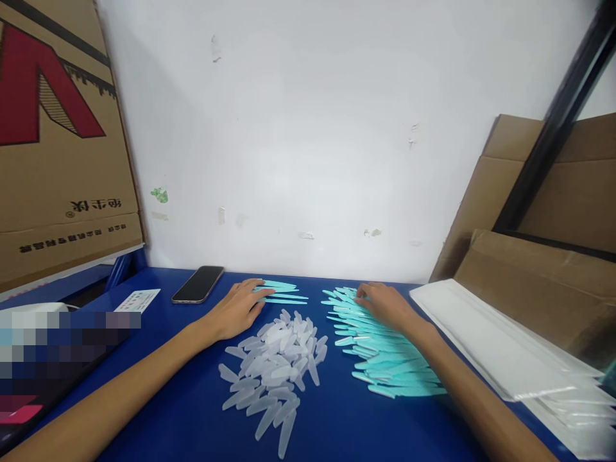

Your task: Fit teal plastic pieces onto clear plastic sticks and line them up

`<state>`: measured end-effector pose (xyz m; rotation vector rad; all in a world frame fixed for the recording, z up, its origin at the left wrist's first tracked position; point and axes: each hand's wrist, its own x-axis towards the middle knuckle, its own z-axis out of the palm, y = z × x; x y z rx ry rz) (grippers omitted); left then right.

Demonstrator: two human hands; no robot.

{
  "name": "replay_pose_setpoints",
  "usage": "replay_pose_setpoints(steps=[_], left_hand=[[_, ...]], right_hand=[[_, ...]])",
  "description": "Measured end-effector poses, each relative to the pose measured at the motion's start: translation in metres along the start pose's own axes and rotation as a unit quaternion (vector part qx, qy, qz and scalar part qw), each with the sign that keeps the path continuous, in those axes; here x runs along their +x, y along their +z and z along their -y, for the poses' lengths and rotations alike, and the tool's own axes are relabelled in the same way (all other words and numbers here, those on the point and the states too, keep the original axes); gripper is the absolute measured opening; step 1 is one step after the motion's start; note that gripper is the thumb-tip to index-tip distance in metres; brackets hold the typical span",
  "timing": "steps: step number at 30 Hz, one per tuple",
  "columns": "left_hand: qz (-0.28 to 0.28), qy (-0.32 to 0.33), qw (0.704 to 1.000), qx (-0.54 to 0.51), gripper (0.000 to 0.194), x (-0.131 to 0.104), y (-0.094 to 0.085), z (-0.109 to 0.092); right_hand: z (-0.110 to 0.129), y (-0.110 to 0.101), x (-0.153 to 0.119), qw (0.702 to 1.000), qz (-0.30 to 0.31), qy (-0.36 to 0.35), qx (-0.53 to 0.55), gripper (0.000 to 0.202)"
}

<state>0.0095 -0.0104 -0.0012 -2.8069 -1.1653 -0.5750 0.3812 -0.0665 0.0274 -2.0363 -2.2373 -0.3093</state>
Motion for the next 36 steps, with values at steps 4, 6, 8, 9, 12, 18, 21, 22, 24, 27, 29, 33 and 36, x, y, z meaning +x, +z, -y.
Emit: replay_pose_setpoints(steps=[4, 6, 8, 9, 12, 18, 21, 22, 24, 27, 29, 33, 36], left_hand=[[-0.002, 0.040, 0.997, -0.059, 0.038, 0.001, -0.012, -0.016], [0.010, 0.053, 0.994, -0.094, 0.037, 0.001, -0.014, -0.023], [0.021, 0.065, 0.992, -0.109, 0.038, 0.000, -0.013, -0.028], [0.027, 0.070, 0.991, -0.107, 0.039, 0.000, -0.011, -0.030], [0.036, 0.089, 0.992, -0.086, 0.041, 0.000, -0.006, -0.031], [0.039, 0.084, 0.992, -0.084, 0.034, 0.002, -0.004, -0.024], [0.030, 0.078, 0.992, -0.090, 0.033, 0.002, -0.005, -0.022], [0.026, 0.081, 0.992, -0.092, 0.033, 0.003, -0.006, -0.022], [0.023, 0.084, 0.992, -0.092, 0.035, 0.004, -0.007, -0.023], [0.025, 0.083, 0.993, -0.078, 0.036, 0.005, -0.008, -0.024], [0.028, 0.086, 0.994, -0.065, 0.036, 0.005, -0.009, -0.025], [0.022, 0.091, 0.995, -0.044, 0.037, 0.005, -0.008, -0.026], [0.014, 0.087, 0.996, -0.024, 0.037, 0.005, -0.005, -0.025]], right_hand=[[0.001, -0.002, -0.001, 1.000, 0.004, 0.003, 0.004, 0.025], [0.002, -0.003, -0.002, 1.000, 0.006, 0.004, 0.004, 0.025], [0.002, -0.003, -0.002, 1.000, 0.005, 0.001, 0.004, 0.025], [0.002, -0.004, -0.002, 1.000, 0.005, -0.001, 0.004, 0.024], [0.001, -0.004, -0.002, 1.000, 0.002, -0.006, 0.000, 0.023], [0.000, -0.003, 0.000, 1.000, -0.008, -0.014, -0.013, 0.023], [-0.001, -0.002, 0.000, 1.000, -0.011, -0.019, -0.021, 0.024], [-0.001, -0.002, 0.000, 0.999, -0.012, -0.021, -0.023, 0.024], [-0.001, -0.002, 0.000, 0.999, -0.015, -0.023, -0.028, 0.024], [-0.001, -0.002, 0.000, 0.999, -0.024, -0.020, -0.041, 0.027], [0.000, -0.004, 0.001, 0.998, -0.031, -0.016, -0.053, 0.027], [0.003, -0.009, 0.001, 0.995, -0.047, 0.001, -0.084, 0.028], [0.006, -0.016, 0.000, 0.992, -0.065, 0.024, -0.104, 0.029]])
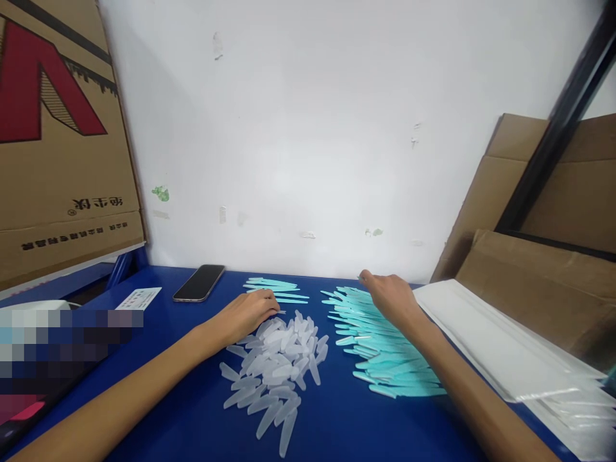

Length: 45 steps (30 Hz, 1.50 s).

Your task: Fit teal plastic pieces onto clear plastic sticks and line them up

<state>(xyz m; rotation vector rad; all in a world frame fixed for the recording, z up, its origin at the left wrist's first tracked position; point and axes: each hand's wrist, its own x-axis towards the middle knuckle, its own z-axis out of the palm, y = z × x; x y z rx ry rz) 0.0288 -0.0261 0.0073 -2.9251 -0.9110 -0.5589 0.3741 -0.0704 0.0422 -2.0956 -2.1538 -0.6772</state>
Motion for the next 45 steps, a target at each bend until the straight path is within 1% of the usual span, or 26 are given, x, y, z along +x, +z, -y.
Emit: replay_pose_setpoints(steps=[4, 6, 8, 10, 12, 14, 16, 18, 21, 24, 31, 36, 39, 41, 43, 45], left_hand=[[-0.014, -0.012, 1.000, 0.010, 0.035, 0.001, 0.000, -0.001], [-0.027, -0.029, 0.999, 0.006, 0.032, 0.001, -0.004, -0.003], [-0.055, -0.037, 0.998, 0.003, 0.030, 0.001, -0.010, -0.006], [-0.098, -0.021, 0.995, 0.004, 0.029, 0.000, -0.014, -0.009], [-0.146, 0.013, 0.989, 0.012, 0.029, -0.001, -0.017, -0.013], [-0.185, 0.048, 0.981, 0.025, 0.028, -0.001, -0.018, -0.017], [-0.208, 0.076, 0.975, 0.035, 0.027, -0.001, -0.018, -0.021], [-0.213, 0.095, 0.971, 0.039, 0.026, -0.001, -0.017, -0.027], [-0.209, 0.101, 0.972, 0.044, 0.025, -0.001, -0.016, -0.035], [-0.210, 0.101, 0.970, 0.062, 0.025, -0.001, -0.015, -0.039], [-0.229, 0.092, 0.965, 0.090, 0.024, -0.001, -0.015, -0.037], [-0.210, 0.081, 0.973, 0.043, 0.025, -0.002, -0.012, -0.042], [-0.194, 0.088, 0.977, 0.020, 0.026, -0.003, -0.008, -0.045], [-0.197, 0.096, 0.975, 0.017, 0.027, -0.003, -0.007, -0.047], [-0.208, 0.100, 0.973, 0.009, 0.026, -0.002, -0.007, -0.049], [-0.210, 0.099, 0.972, -0.022, 0.022, 0.000, -0.009, -0.053]], right_hand=[[0.011, -0.013, -0.005, 0.999, -0.049, 0.011, 0.000, 0.030], [0.020, -0.020, -0.010, 0.998, -0.068, -0.013, 0.007, 0.031], [0.031, -0.025, -0.015, 0.995, -0.077, -0.054, 0.012, 0.037], [0.042, -0.030, -0.020, 0.991, -0.090, -0.097, 0.018, 0.050], [0.051, -0.034, -0.026, 0.985, -0.103, -0.138, 0.026, 0.060], [0.060, -0.039, -0.031, 0.978, -0.108, -0.173, 0.042, 0.057], [0.067, -0.043, -0.035, 0.973, -0.105, -0.191, 0.070, 0.044], [0.073, -0.045, -0.038, 0.969, -0.107, -0.197, 0.105, 0.034], [0.080, -0.044, -0.040, 0.962, -0.119, -0.204, 0.136, 0.033], [0.083, -0.042, -0.042, 0.961, -0.117, -0.214, 0.129, 0.030], [0.082, -0.042, -0.042, 0.964, -0.110, -0.209, 0.121, 0.028], [0.085, -0.042, -0.043, 0.962, -0.100, -0.218, 0.133, 0.026], [0.087, -0.039, -0.045, 0.950, -0.111, -0.246, 0.154, 0.026], [0.087, -0.036, -0.045, 0.943, -0.118, -0.256, 0.175, 0.028], [0.088, -0.033, -0.044, 0.943, -0.113, -0.241, 0.199, 0.030], [0.089, -0.030, -0.044, 0.947, -0.104, -0.219, 0.211, 0.025]])
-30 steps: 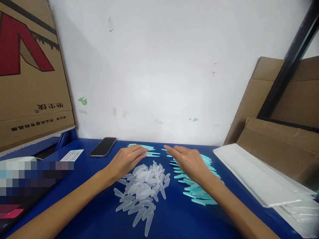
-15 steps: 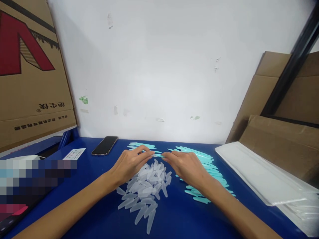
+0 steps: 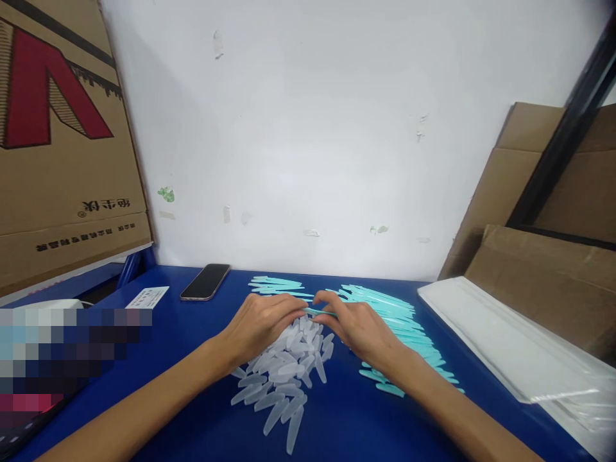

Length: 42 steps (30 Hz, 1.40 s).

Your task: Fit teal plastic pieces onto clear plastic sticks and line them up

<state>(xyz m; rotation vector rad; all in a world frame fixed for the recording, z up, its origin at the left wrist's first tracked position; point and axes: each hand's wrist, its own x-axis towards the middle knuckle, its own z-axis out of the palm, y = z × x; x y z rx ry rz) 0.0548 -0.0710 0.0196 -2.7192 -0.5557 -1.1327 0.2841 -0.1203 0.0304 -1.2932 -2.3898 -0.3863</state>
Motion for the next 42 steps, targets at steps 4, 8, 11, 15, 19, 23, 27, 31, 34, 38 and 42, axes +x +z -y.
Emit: replay_pose_setpoints(steps=[4, 8, 11, 15, 19, 23, 27, 31, 34, 38, 42], left_hand=[[-0.009, -0.093, 0.990, -0.109, 0.013, 0.007, -0.003, -0.012], [-0.007, -0.176, 0.966, -0.188, 0.010, 0.011, -0.005, -0.021], [-0.016, -0.198, 0.957, -0.211, 0.011, 0.012, -0.006, -0.024], [0.011, -0.194, 0.959, -0.207, 0.014, 0.013, -0.007, -0.025], [0.078, -0.118, 0.984, -0.112, 0.026, 0.015, -0.012, -0.024], [0.090, -0.101, 0.990, -0.027, 0.028, 0.016, -0.019, -0.011], [0.087, -0.188, 0.978, 0.017, 0.028, 0.006, -0.020, 0.018], [0.128, -0.261, 0.955, 0.064, 0.027, -0.007, -0.015, 0.047], [0.167, -0.277, 0.944, 0.066, 0.027, -0.013, -0.010, 0.058], [0.186, -0.257, 0.944, 0.090, 0.028, -0.014, -0.006, 0.061], [0.192, -0.238, 0.945, 0.113, 0.027, -0.016, -0.003, 0.061]], right_hand=[[0.002, 0.004, -0.002, 1.000, -0.005, -0.025, -0.011, 0.006], [0.007, 0.004, -0.005, 0.997, 0.000, -0.057, -0.046, 0.015], [0.009, 0.004, -0.008, 0.993, -0.001, -0.087, -0.081, 0.023], [0.008, 0.004, -0.009, 0.986, 0.006, -0.120, -0.116, 0.025], [0.007, 0.001, -0.002, 0.987, 0.004, -0.116, -0.110, 0.007], [0.000, -0.011, 0.009, 0.996, -0.027, -0.046, -0.068, 0.026], [-0.030, -0.025, 0.008, 0.991, -0.091, 0.071, -0.068, 0.024], [-0.075, -0.019, 0.000, 0.980, -0.030, 0.165, -0.111, 0.023], [-0.097, -0.008, -0.005, 0.975, 0.074, 0.177, -0.116, 0.024], [-0.103, 0.002, -0.007, 0.972, 0.108, 0.182, -0.098, 0.025], [-0.100, 0.002, -0.006, 0.970, 0.121, 0.190, -0.088, 0.021]])
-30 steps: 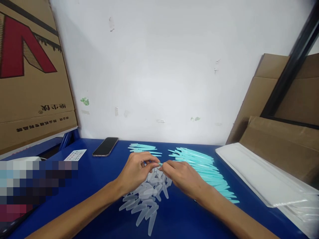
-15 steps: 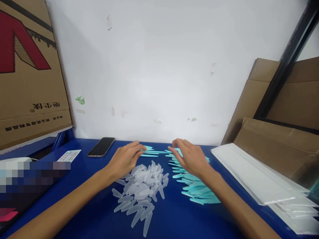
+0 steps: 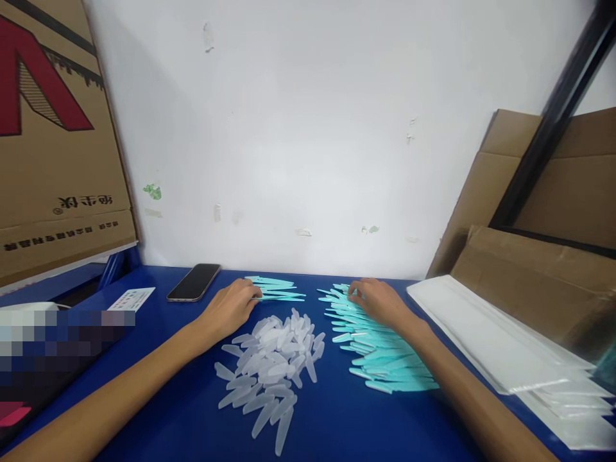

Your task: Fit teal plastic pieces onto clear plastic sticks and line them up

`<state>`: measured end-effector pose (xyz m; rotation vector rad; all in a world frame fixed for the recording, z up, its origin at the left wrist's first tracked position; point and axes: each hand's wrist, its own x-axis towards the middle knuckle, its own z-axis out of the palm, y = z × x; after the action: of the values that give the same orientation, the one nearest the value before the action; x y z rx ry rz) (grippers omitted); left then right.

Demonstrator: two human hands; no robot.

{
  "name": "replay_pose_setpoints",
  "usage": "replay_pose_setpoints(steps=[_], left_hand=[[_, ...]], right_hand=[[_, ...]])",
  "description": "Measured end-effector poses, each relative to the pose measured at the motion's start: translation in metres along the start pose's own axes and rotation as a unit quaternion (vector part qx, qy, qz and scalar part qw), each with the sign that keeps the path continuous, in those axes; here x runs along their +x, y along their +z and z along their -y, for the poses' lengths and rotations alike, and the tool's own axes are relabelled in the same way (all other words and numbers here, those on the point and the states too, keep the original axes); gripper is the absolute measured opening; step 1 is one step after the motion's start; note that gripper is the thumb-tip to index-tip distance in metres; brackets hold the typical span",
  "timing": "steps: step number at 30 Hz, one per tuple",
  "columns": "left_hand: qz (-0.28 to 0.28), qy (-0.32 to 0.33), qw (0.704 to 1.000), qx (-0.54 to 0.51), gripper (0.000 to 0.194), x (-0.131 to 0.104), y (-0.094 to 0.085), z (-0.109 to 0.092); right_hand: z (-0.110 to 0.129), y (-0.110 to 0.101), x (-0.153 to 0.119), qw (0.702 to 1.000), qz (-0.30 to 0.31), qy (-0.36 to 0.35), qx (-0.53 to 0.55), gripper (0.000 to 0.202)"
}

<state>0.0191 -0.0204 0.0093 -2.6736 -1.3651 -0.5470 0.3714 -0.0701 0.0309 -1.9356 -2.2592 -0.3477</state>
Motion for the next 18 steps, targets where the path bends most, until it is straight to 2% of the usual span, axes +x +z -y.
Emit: replay_pose_setpoints(steps=[4, 8, 13, 18], left_hand=[[-0.003, 0.007, 1.000, -0.004, 0.028, -0.001, 0.000, -0.002], [-0.018, 0.041, 0.997, -0.063, 0.028, -0.003, -0.008, -0.009], [0.050, 0.081, 0.984, -0.151, 0.028, -0.005, -0.024, -0.019], [0.097, 0.049, 0.979, -0.174, 0.029, -0.007, -0.035, -0.020]], right_hand=[[-0.003, 0.001, 0.002, 1.000, 0.010, 0.013, 0.004, 0.018], [-0.006, 0.005, 0.005, 1.000, 0.010, 0.015, 0.000, 0.015], [-0.007, 0.006, 0.006, 1.000, -0.004, 0.007, -0.011, 0.011], [-0.008, 0.005, 0.005, 1.000, -0.011, 0.000, -0.016, 0.016]])
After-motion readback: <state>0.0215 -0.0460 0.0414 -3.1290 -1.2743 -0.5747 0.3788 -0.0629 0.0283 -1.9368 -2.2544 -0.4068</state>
